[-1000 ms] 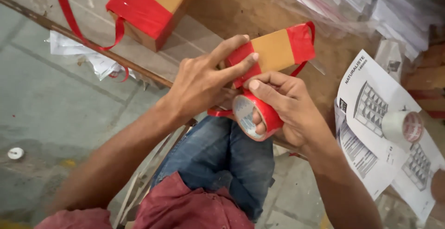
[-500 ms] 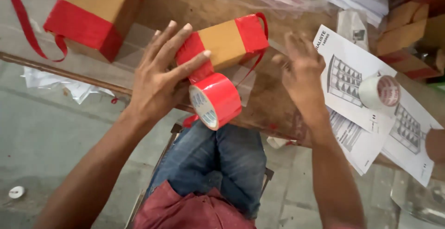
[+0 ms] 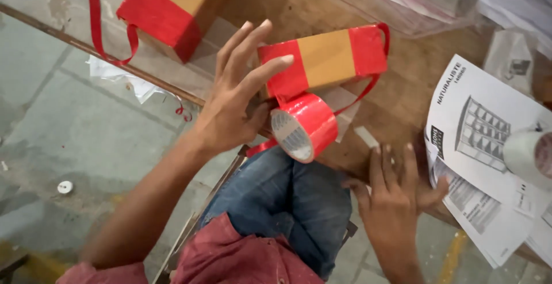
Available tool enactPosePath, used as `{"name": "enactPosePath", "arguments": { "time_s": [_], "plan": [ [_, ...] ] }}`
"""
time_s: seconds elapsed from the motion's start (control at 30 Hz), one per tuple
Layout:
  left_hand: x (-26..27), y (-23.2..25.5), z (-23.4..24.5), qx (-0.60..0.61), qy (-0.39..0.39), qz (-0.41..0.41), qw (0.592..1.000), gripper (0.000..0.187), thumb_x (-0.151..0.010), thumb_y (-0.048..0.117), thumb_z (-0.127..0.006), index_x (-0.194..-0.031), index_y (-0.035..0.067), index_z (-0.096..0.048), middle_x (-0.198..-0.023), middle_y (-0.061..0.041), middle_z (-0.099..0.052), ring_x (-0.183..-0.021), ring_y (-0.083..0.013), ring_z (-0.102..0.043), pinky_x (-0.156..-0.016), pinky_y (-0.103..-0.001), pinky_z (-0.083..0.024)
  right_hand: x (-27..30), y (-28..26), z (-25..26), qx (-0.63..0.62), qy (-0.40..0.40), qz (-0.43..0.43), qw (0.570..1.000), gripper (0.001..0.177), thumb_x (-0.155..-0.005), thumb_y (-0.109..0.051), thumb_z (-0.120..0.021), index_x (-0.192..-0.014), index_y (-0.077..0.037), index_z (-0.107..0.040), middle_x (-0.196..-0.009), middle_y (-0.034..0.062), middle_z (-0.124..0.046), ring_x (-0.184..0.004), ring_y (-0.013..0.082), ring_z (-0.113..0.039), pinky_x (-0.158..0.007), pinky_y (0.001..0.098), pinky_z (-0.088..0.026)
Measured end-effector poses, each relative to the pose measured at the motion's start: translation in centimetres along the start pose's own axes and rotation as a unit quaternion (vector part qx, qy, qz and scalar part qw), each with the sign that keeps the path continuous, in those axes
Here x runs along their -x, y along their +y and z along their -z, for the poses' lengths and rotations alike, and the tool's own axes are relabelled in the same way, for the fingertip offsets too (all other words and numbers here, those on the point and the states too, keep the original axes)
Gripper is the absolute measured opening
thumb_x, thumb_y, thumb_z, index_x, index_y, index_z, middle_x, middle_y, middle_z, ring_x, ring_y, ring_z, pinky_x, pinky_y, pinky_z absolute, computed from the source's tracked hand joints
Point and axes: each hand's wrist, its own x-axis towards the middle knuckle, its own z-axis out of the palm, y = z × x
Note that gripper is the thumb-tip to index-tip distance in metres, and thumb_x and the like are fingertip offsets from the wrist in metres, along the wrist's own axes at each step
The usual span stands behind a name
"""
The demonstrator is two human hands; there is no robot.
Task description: Packing items into small cardboard boxes, sealing them with red tape, and including printed instructions.
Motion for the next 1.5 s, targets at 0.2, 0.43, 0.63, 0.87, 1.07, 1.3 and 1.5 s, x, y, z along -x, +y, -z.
{"name": "enactPosePath", "arguments": {
  "time_s": [0.2,0.43,0.63,0.87,1.07,1.3,1.5],
  "plan": [
    [3.2,4.6,0.1,0.083,0.080,0.132,0.984,0.069,-0.089,0.001,-0.075,-0.152,0.009,-0.049,-0.147,-0.017,-0.047,-0.130,-0.0294,-0.051,-0.111,-0.038,-0.048,1.7,-0.4,-1.4,-0.026,0.114,0.029,0.993,0.033,-0.081,-0.004,-0.081,-0.112,0.003,-0.077,-0.119,0.0150,-0.076,-0.111,0.0351,-0.064,-0.108,0.0413,-0.042],
    [3.3,8.7,-2.1,0.129,0.131,0.204,0.962,0.095,-0.087,0.032,-0.088,-0.157,0.002,-0.032,-0.135,-0.016,-0.052,-0.117,-0.0274,-0.061,-0.102,-0.037,-0.052,2.5,0.6,-2.9,-0.014,0.238,0.107,0.965,0.016,-0.089,-0.007,-0.088,-0.102,-0.006,-0.078,-0.103,0.0043,-0.079,-0.086,0.0251,-0.057,-0.100,0.0480,-0.039],
    [1.7,9.4,-2.2,0.206,0.130,0.329,0.912,0.096,-0.080,0.035,-0.087,-0.154,0.002,-0.036,-0.128,-0.015,-0.052,-0.111,-0.0251,-0.064,-0.086,-0.036,-0.059,1.5,3.2,-2.6,-0.100,0.264,0.048,0.958,0.012,-0.093,-0.001,-0.078,-0.102,-0.009,-0.075,-0.094,0.0042,-0.073,-0.090,0.0276,-0.057,-0.098,0.0445,-0.041],
    [2.2,9.1,-2.2,0.164,0.120,0.339,0.919,0.099,-0.074,0.033,-0.095,-0.151,0.001,-0.042,-0.132,-0.016,-0.057,-0.113,-0.0264,-0.065,-0.091,-0.039,-0.056,-8.8,-0.8,4.8,-0.319,0.153,0.052,0.934,0.024,-0.101,-0.003,-0.074,-0.123,-0.003,-0.067,-0.096,0.0077,-0.063,-0.085,0.0212,-0.059,-0.077,0.0310,-0.048],
    [1.9,8.5,-1.8,0.272,0.119,0.335,0.894,0.099,-0.078,0.030,-0.091,-0.156,0.005,-0.035,-0.132,-0.016,-0.066,-0.115,-0.0218,-0.070,-0.096,-0.036,-0.059,-15.5,-3.8,2.9,-0.456,0.027,0.109,0.883,0.014,-0.105,-0.003,-0.068,-0.118,-0.001,-0.066,-0.101,0.0066,-0.068,-0.092,0.0142,-0.070,-0.080,0.0265,-0.054],
    [0.2,5.5,-0.3,0.306,0.059,0.293,0.904,0.089,-0.081,0.028,-0.087,-0.156,0.012,-0.043,-0.126,-0.011,-0.073,-0.091,-0.0137,-0.072,-0.072,-0.029,-0.059,-18.9,-2.8,1.9,-0.580,-0.010,0.101,0.808,0.011,-0.111,-0.007,-0.064,-0.119,0.000,-0.063,-0.109,0.0017,-0.071,-0.103,0.0077,-0.071,-0.085,0.0209,-0.055],
    [-0.2,4.1,0.0,0.298,0.022,0.272,0.915,0.075,-0.080,0.027,-0.086,-0.146,0.007,-0.058,-0.131,-0.009,-0.072,-0.103,-0.0147,-0.069,-0.088,-0.030,-0.058,-19.4,-0.7,0.7,-0.601,-0.019,0.113,0.791,0.010,-0.105,-0.004,-0.067,-0.112,0.002,-0.070,-0.095,0.0007,-0.067,-0.083,0.0041,-0.055,-0.073,0.0200,-0.043]
  ]
}}
